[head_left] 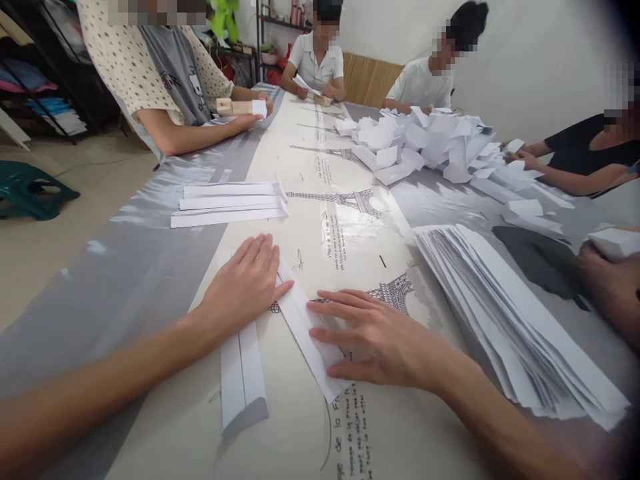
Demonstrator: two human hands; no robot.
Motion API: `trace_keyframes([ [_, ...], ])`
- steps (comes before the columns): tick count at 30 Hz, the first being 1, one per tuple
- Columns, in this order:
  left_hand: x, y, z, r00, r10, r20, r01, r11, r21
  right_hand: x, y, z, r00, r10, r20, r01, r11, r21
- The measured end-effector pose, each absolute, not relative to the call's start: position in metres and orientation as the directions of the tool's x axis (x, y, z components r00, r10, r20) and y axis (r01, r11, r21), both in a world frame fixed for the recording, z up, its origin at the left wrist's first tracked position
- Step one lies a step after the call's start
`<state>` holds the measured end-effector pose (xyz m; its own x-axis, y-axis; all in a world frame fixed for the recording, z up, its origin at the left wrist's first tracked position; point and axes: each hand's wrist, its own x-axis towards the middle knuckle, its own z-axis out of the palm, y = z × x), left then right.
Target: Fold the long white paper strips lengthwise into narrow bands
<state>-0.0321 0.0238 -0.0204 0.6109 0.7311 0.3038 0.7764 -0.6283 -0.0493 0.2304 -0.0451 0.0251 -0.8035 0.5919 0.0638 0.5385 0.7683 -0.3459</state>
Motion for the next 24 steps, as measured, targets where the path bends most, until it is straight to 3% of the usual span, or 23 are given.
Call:
trace_keyframes([
  [5, -0.023, 0.011, -0.020, 0.726, 0.633, 0.269, 0.665, -0.746, -0.035, 0.226, -0.055, 0.032, -0.802, 0.597, -0.001, 0.575, 0.773, -0.267],
  [13, -0.017, 0.003, -0.016, 0.727, 0.660, 0.187, 0.683, -0.722, -0.111, 0.218, -0.080, 0.030, -0.766, 0.642, -0.001, 0.621, 0.740, -0.258],
  [18, -0.016, 0.000, -0.009, 0.718, 0.665, 0.204, 0.695, -0.700, -0.163, 0.210, -0.102, 0.033, -0.838, 0.544, -0.048, 0.544, 0.839, 0.017],
  [21, -0.013, -0.006, -0.001, 0.819, 0.533, 0.215, 0.570, -0.799, -0.190, 0.203, -0.109, 0.030, -0.835, 0.551, -0.007, 0.547, 0.830, 0.105],
  [24, -0.010, -0.010, 0.010, 0.939, 0.294, 0.176, 0.315, -0.943, -0.107, 0.201, -0.105, 0.023, -0.789, 0.613, 0.051, 0.615, 0.788, 0.040],
])
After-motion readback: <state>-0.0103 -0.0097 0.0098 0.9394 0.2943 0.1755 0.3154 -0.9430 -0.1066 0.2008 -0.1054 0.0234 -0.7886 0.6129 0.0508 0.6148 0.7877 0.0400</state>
